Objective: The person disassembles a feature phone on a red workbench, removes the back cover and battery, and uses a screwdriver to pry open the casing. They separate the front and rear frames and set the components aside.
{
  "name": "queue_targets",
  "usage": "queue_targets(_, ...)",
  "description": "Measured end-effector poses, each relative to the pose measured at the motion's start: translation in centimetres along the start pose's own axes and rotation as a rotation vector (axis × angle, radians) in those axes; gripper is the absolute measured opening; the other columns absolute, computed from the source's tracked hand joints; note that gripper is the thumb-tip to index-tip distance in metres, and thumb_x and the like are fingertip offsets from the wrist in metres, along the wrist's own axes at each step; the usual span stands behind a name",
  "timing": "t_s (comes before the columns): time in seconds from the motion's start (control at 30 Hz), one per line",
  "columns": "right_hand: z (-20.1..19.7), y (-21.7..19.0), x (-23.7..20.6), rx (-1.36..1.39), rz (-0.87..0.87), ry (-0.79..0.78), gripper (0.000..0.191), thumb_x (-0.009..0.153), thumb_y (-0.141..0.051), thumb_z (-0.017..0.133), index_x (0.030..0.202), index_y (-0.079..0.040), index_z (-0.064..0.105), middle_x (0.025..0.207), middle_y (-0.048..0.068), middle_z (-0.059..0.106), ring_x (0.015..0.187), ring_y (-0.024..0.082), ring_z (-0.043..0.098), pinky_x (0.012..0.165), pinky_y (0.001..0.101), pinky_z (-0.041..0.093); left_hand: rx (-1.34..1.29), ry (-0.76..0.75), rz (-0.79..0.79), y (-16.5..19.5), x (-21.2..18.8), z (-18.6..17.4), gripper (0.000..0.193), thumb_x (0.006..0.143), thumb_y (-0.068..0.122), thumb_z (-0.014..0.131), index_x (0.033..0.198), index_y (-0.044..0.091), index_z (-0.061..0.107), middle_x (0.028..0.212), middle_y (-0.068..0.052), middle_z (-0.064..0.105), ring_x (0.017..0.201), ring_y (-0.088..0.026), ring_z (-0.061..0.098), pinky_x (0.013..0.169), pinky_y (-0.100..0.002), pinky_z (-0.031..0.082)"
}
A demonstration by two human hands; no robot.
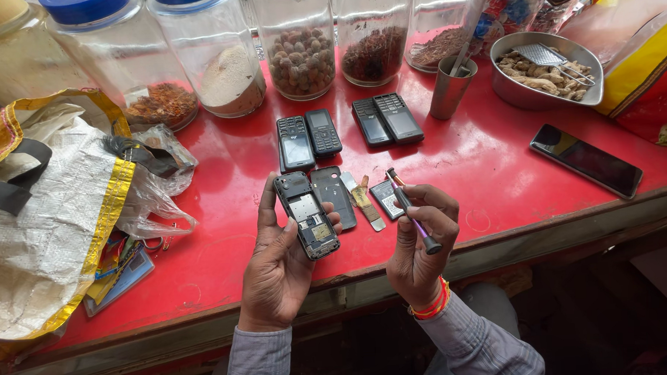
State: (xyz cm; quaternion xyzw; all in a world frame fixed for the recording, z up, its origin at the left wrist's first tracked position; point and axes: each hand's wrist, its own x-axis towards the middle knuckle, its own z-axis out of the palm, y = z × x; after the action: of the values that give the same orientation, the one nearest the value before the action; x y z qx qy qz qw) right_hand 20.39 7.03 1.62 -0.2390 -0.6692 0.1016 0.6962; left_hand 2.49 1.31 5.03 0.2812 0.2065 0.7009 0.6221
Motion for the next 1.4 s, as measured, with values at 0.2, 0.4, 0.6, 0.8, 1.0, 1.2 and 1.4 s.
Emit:
queue_targets(0.2,0.0,-0.1,0.4,0.017,0.004,0.000,0.020,0.110,-0.001,0.051,0.127,-0.007,0.041,0.136,0.019,0.050,0.119,0.025,0.059,0.104,0.0365,0.058,0.006,-0.009,0.001,-0.1,0.2,-0.2,0.069,0.104,0.013,0.046,0.165,0.031,0.018,0.131,-0.025,0.061,0.120,-0.032,0.064,0.104,-0.048,0.054)
queue_targets(0.4,-0.4,-0.5,0.8,0.022,0.033,-0.068,0.021,0.109,0.004,0.053,0.125,-0.005,0.044,0.130,0.020,0.059,0.118,0.026,0.062,0.104,0.0363,0.054,0.005,-0.012,-0.001,-0.3,0.2,-0.2,0.070,0.103,0.012,0.047,0.165,0.030,0.018,0.134,-0.025,0.058,0.121,-0.033,0.063,0.105,-0.051,0.054)
queue_targets(0.6,-2.9,-0.1,1.8,0.053,-0.008,0.119,0.020,0.111,0.004,0.055,0.127,-0.005,0.047,0.128,0.017,0.060,0.113,0.021,0.063,0.100,0.0332,0.057,0.019,-0.036,0.010,-0.2,0.1,-0.1,0.070,0.104,0.013,0.046,0.165,0.030,0.018,0.134,-0.025,0.058,0.121,-0.033,0.063,0.104,-0.051,0.054)
queue_targets(0.8,-6.4,1.4,4.8,-0.330,-0.074,0.093,0.020,0.105,0.006,0.064,0.120,-0.001,0.055,0.118,0.022,0.066,0.105,0.026,0.065,0.085,0.0363,0.055,-0.029,-0.073,0.005,-0.4,0.4,-0.2,0.070,0.104,0.013,0.049,0.165,0.029,0.019,0.132,-0.023,0.059,0.120,-0.034,0.063,0.103,-0.054,0.054)
queue_targets(1.0,-4.6,-1.0,2.0,0.188,0.061,-0.010,0.022,0.109,0.001,0.060,0.127,-0.001,0.048,0.124,0.023,0.063,0.101,0.023,0.069,0.086,0.0347,0.063,-0.043,-0.059,0.003,-0.4,-0.3,-0.5,0.072,0.104,0.013,0.050,0.165,0.031,0.017,0.131,-0.024,0.058,0.122,-0.036,0.062,0.106,-0.060,0.052)
queue_targets(1.2,-1.8,-1.6,0.7,0.470,0.132,-0.229,0.020,0.113,-0.008,0.055,0.129,-0.006,0.043,0.121,0.024,0.067,0.092,0.020,0.070,0.084,0.0328,0.063,-0.048,-0.059,0.014,-0.3,0.1,-0.7,0.074,0.102,0.013,0.054,0.164,0.031,0.016,0.132,-0.025,0.057,0.124,-0.039,0.061,0.107,-0.063,0.051)
queue_targets(1.4,-1.9,-3.4,-0.4,0.423,0.086,-0.239,0.022,0.110,-0.011,0.055,0.126,-0.006,0.042,0.117,0.026,0.069,0.101,0.027,0.076,0.089,0.0379,0.066,-0.067,-0.063,0.015,-0.4,0.2,-1.0,0.069,0.101,0.017,0.057,0.159,0.024,0.020,0.133,-0.027,0.057,0.125,-0.043,0.060,0.107,-0.062,0.052)
